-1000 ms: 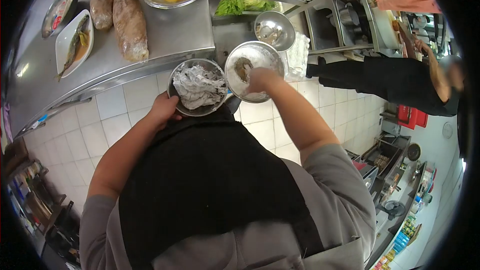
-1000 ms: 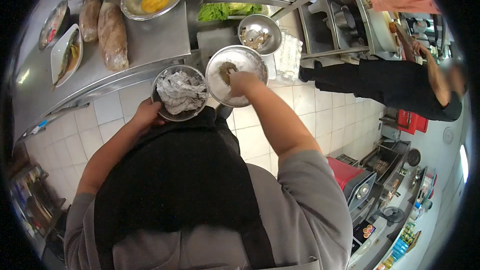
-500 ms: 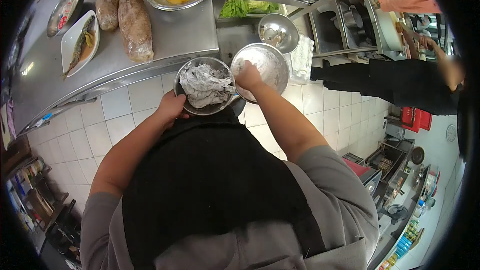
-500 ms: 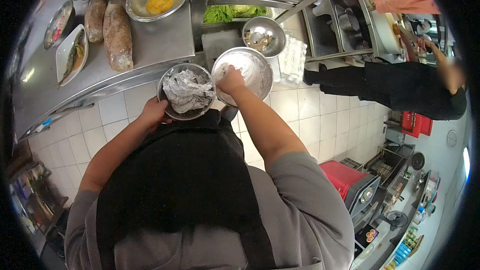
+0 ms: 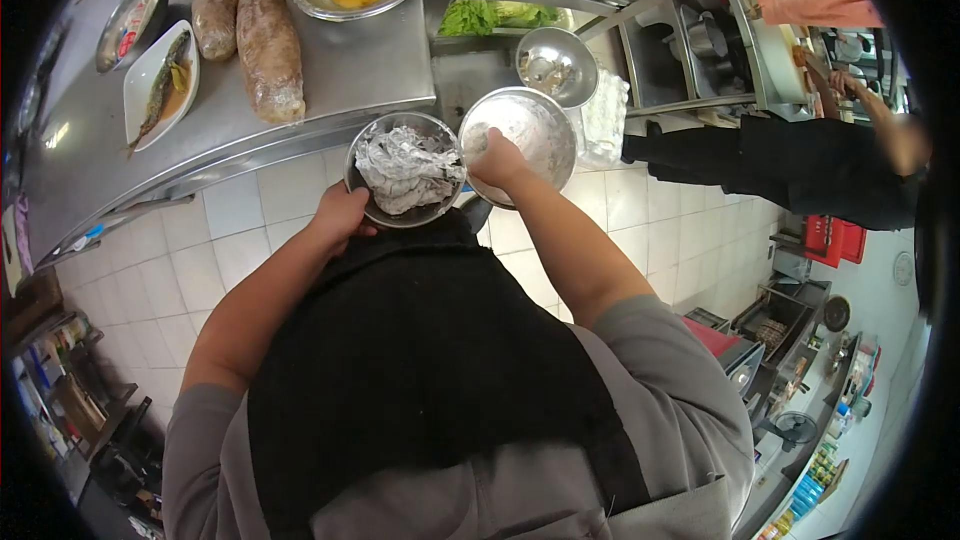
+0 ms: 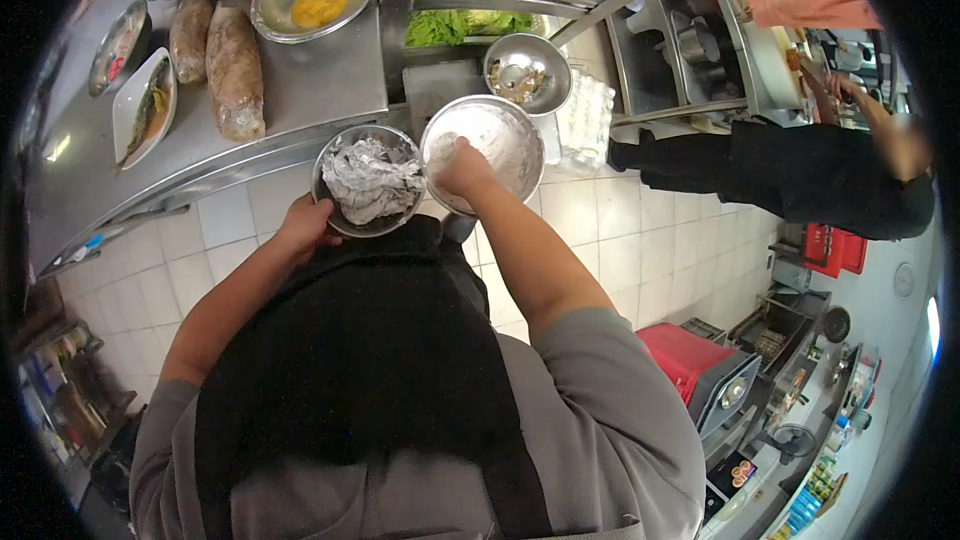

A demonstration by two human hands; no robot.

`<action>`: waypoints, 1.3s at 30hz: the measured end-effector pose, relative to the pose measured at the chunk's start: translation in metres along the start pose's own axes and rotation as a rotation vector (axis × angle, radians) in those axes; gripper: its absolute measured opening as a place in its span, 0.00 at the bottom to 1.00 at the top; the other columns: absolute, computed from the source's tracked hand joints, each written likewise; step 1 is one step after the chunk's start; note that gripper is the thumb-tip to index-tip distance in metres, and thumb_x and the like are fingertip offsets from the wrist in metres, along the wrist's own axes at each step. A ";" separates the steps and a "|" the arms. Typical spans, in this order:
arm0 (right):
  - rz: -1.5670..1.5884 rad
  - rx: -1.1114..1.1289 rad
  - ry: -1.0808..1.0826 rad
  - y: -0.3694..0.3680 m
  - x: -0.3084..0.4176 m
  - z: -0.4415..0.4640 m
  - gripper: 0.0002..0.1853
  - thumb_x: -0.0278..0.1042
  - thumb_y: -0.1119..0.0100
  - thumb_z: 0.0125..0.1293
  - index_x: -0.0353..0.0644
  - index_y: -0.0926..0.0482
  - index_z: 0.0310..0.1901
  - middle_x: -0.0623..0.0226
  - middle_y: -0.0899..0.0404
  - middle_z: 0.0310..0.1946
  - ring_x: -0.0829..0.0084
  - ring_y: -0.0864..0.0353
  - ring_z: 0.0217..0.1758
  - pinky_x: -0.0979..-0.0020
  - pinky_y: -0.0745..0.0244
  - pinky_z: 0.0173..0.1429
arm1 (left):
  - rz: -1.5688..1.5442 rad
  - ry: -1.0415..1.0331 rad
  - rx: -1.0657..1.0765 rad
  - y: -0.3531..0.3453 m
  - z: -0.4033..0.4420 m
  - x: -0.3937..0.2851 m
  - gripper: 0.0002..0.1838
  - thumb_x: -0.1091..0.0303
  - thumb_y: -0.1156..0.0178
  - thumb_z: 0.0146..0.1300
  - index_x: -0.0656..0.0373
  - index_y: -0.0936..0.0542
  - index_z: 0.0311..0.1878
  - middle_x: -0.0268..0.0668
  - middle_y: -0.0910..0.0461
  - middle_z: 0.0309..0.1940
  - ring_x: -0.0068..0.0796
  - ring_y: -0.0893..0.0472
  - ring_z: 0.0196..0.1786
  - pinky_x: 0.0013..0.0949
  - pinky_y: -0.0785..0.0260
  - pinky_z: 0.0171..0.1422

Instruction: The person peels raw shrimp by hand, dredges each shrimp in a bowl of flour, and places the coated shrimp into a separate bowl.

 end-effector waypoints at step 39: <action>-0.406 -0.137 0.096 0.038 -0.001 -0.003 0.23 0.44 0.40 0.53 0.39 0.22 0.49 0.54 0.20 0.51 0.58 0.21 0.55 0.58 0.29 0.61 | 0.005 -0.002 -0.022 0.000 -0.003 0.001 0.18 0.69 0.55 0.64 0.63 0.28 0.56 0.42 0.19 0.39 0.30 0.19 0.30 0.30 0.26 0.26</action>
Point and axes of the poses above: each hand's wrist, its own z-axis towards the middle knuckle, its own y-axis out of the back of the hand, x = y × z, the point moved 3 cm from there along z, towards the middle knuckle
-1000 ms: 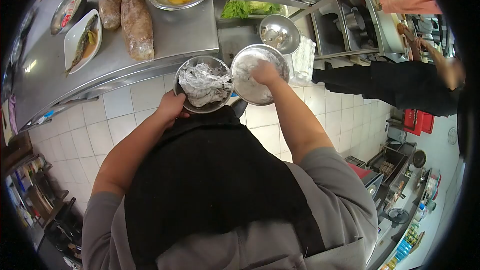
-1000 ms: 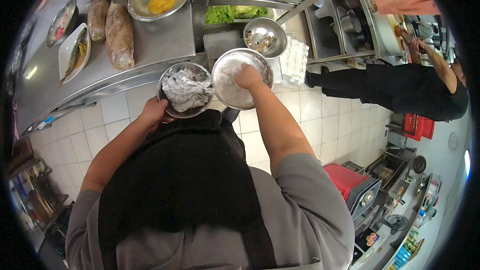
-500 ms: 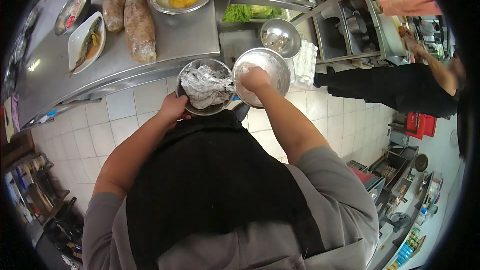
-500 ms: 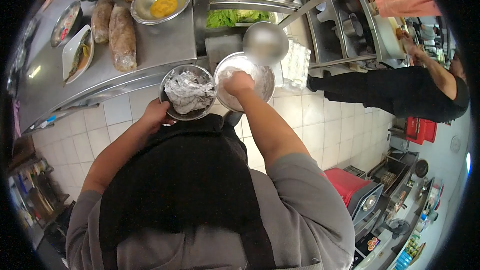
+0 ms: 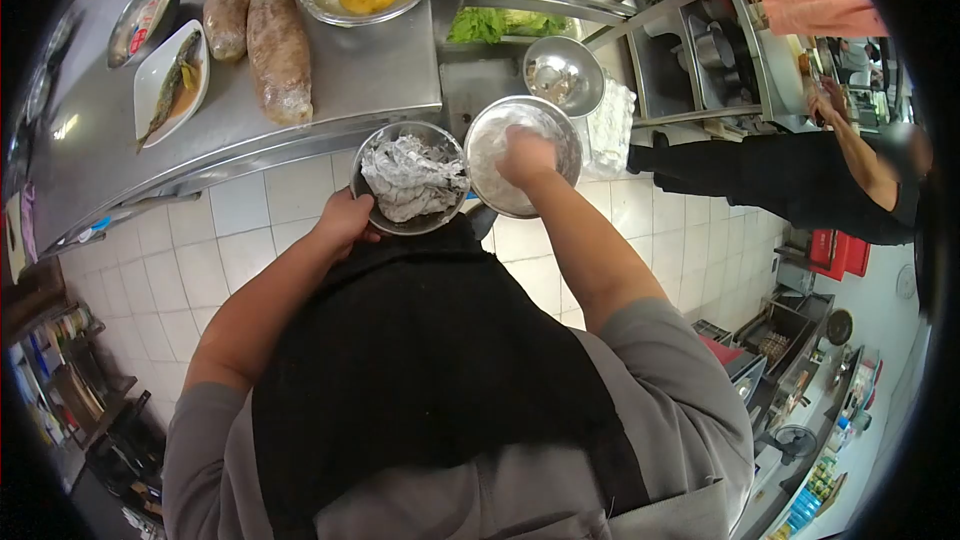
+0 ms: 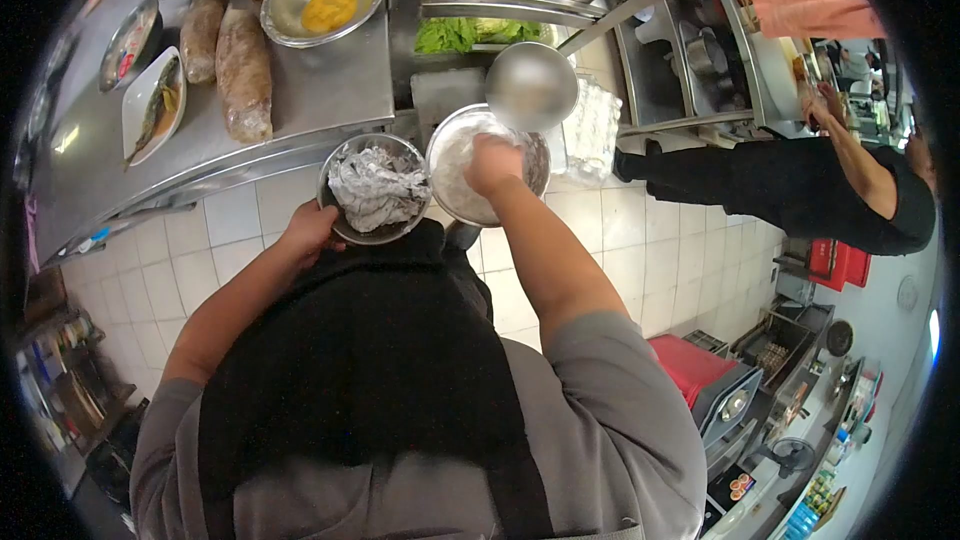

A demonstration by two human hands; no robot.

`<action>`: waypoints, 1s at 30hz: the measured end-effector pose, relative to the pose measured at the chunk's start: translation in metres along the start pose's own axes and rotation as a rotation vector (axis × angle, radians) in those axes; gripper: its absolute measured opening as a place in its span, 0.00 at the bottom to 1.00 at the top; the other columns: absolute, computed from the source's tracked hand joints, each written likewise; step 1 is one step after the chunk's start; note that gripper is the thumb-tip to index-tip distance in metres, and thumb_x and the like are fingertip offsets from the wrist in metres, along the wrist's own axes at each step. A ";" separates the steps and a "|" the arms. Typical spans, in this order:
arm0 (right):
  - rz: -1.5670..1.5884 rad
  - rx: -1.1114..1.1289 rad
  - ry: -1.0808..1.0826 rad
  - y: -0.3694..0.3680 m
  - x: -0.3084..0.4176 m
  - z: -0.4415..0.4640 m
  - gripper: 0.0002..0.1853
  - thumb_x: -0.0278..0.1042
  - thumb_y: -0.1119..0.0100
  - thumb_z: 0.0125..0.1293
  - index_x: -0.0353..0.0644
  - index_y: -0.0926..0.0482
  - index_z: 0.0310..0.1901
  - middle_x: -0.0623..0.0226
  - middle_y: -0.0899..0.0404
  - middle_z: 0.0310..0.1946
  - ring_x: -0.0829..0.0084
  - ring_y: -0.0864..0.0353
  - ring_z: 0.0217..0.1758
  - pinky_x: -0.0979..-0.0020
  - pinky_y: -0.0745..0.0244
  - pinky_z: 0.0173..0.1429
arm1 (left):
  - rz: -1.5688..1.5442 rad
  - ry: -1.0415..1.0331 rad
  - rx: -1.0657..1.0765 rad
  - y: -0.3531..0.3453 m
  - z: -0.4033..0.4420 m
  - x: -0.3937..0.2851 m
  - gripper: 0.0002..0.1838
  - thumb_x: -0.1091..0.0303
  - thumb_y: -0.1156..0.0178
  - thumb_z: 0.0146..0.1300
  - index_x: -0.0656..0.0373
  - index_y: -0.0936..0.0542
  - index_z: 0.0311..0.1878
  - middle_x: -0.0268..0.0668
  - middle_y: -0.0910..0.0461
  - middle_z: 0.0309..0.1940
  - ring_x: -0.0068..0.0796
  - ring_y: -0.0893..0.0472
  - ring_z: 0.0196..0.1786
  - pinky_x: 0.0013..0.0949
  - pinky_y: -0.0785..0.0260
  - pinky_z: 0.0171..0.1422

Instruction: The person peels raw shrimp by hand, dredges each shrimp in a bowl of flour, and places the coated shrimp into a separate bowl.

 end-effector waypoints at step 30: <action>0.714 0.213 0.169 0.097 -0.010 -0.049 0.19 0.35 0.32 0.50 0.36 0.19 0.44 0.51 0.17 0.39 0.55 0.17 0.42 0.62 0.24 0.49 | 0.038 -0.033 0.053 0.009 -0.001 -0.009 0.16 0.67 0.55 0.66 0.63 0.28 0.53 0.42 0.18 0.35 0.32 0.18 0.28 0.29 0.27 0.26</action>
Point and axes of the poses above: each hand's wrist, its own z-axis towards the middle knuckle, its own y-axis out of the back of the hand, x = y × z, the point moved 3 cm from there along z, towards the middle knuckle
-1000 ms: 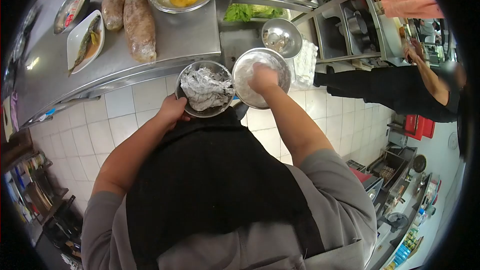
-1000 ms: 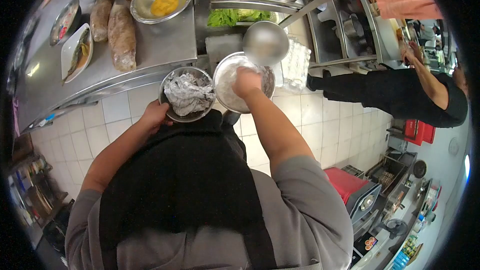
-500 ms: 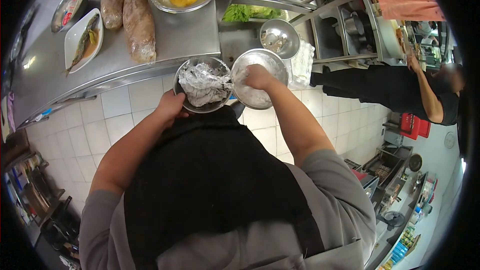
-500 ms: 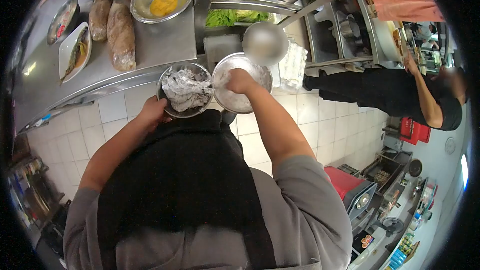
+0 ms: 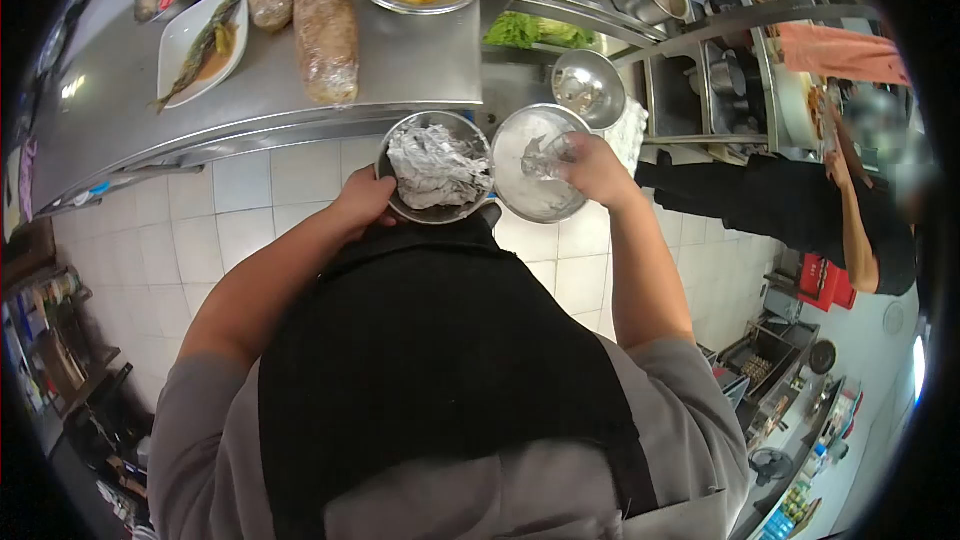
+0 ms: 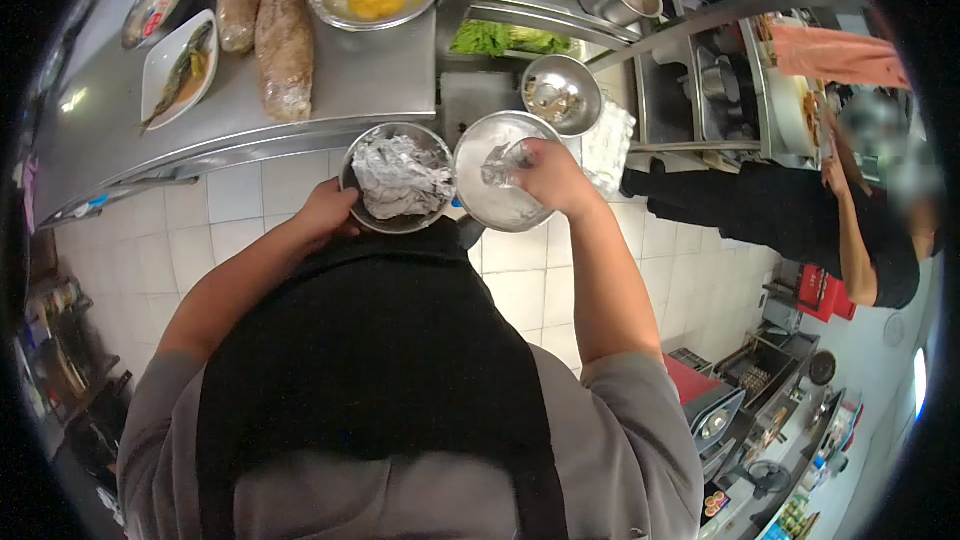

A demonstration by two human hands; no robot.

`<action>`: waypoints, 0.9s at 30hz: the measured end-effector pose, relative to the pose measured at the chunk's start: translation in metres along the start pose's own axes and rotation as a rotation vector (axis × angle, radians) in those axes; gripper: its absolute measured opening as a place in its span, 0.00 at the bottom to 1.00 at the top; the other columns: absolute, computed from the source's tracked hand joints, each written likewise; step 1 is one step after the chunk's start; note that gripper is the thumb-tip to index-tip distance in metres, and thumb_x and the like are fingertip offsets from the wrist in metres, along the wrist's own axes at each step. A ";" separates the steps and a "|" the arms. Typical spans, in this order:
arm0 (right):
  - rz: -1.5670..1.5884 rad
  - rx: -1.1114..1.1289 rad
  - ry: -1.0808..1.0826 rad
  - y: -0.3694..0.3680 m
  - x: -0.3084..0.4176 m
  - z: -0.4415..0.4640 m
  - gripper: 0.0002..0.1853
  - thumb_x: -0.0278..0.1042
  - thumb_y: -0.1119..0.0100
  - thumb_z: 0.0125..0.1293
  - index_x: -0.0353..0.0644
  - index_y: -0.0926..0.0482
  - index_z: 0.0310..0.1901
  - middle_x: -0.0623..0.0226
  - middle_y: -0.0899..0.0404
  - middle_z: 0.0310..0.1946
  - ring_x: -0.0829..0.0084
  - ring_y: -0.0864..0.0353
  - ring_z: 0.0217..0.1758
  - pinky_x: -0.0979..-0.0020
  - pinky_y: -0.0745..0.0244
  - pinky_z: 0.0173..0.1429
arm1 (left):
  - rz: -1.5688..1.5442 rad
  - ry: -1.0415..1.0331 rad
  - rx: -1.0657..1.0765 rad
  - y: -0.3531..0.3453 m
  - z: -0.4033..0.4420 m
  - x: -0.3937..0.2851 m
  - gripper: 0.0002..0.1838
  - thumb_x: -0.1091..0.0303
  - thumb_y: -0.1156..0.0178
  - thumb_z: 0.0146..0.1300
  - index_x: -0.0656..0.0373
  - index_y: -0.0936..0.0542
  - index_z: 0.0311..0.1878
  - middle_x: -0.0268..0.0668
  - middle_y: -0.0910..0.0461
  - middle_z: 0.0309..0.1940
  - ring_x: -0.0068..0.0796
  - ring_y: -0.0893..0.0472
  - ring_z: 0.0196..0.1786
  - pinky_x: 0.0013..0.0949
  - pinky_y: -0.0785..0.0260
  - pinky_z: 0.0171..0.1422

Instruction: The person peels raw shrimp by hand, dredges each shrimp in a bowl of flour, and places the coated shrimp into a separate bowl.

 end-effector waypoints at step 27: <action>-0.701 -0.530 0.164 0.064 -0.025 0.058 0.11 0.34 0.42 0.52 0.42 0.17 0.37 0.52 0.19 0.42 0.52 0.22 0.48 0.58 0.27 0.56 | -0.126 0.041 -0.025 -0.007 -0.009 -0.003 0.19 0.70 0.54 0.62 0.65 0.29 0.56 0.43 0.19 0.36 0.33 0.18 0.27 0.29 0.26 0.24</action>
Point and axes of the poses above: each hand's wrist, its own z-axis towards the middle knuckle, its own y-axis out of the back of the hand, x = y × z, the point moved 3 cm from there along z, towards the middle knuckle
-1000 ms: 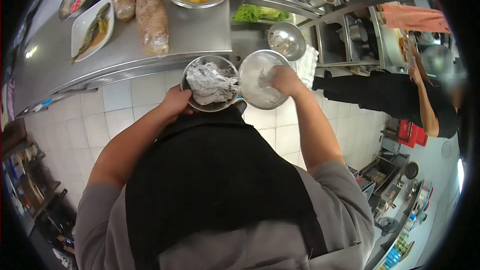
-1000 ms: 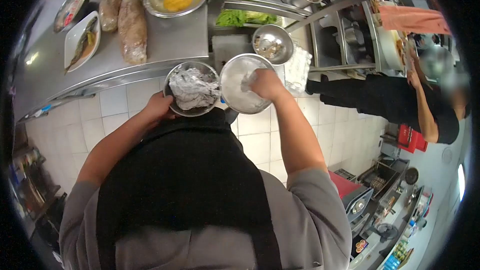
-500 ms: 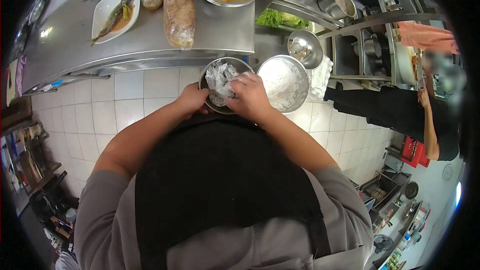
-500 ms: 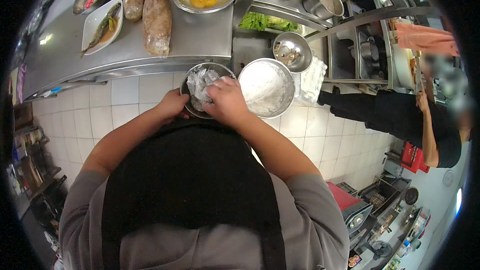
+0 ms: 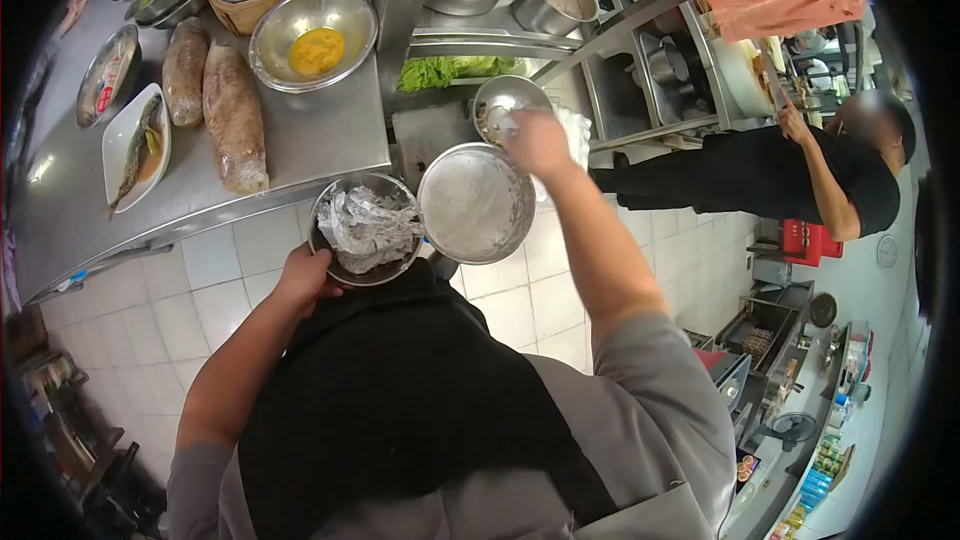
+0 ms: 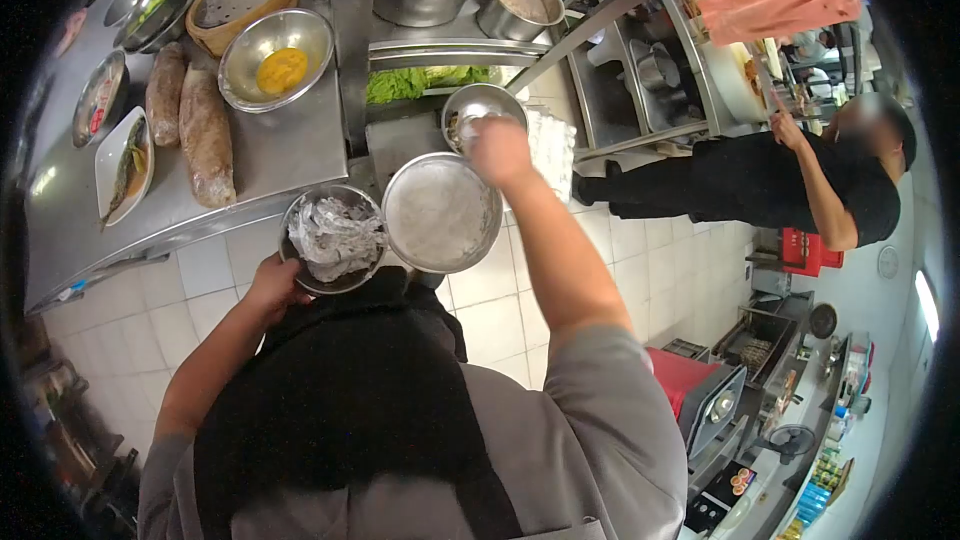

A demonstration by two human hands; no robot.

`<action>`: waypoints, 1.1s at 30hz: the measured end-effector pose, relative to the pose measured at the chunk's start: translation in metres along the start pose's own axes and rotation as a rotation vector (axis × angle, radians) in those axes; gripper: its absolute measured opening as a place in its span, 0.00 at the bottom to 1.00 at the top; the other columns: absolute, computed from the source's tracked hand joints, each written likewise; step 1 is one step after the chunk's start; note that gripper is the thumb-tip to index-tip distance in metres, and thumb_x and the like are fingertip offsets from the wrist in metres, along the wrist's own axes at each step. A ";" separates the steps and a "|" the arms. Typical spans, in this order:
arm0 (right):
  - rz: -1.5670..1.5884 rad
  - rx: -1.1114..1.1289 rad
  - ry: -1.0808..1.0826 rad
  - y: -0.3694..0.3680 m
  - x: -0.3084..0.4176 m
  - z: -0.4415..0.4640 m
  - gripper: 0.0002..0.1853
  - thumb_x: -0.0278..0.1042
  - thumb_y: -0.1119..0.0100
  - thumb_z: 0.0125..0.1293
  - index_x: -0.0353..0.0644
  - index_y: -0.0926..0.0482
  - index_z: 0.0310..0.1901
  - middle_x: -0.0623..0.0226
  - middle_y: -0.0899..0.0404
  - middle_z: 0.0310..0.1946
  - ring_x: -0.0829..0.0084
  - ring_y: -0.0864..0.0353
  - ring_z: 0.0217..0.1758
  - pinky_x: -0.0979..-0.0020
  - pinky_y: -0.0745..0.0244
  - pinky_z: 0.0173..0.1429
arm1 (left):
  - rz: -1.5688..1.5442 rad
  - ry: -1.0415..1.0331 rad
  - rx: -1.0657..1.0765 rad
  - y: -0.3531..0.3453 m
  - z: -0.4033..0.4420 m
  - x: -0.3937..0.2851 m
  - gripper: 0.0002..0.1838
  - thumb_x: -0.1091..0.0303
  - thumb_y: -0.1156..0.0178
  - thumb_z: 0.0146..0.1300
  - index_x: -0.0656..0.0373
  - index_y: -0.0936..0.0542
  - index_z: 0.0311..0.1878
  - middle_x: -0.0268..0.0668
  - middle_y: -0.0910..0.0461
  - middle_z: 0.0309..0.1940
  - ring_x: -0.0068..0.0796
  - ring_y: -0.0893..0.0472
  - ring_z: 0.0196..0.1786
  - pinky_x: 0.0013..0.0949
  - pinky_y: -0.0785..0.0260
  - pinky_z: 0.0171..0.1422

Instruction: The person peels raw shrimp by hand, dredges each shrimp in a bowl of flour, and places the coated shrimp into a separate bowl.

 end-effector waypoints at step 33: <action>-0.037 0.494 -0.022 -0.033 0.058 -0.063 0.30 0.45 0.34 0.51 0.35 0.24 0.54 0.52 0.20 0.49 0.57 0.24 0.59 0.63 0.28 0.61 | 0.068 -0.018 -0.044 0.008 0.008 0.004 0.17 0.70 0.56 0.65 0.64 0.29 0.55 0.44 0.18 0.35 0.33 0.16 0.28 0.30 0.25 0.26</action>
Point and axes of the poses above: each hand's wrist, its own z-axis towards the middle knuckle, its own y-axis out of the back of the hand, x = y × z, the point moved 3 cm from there along z, towards the middle knuckle
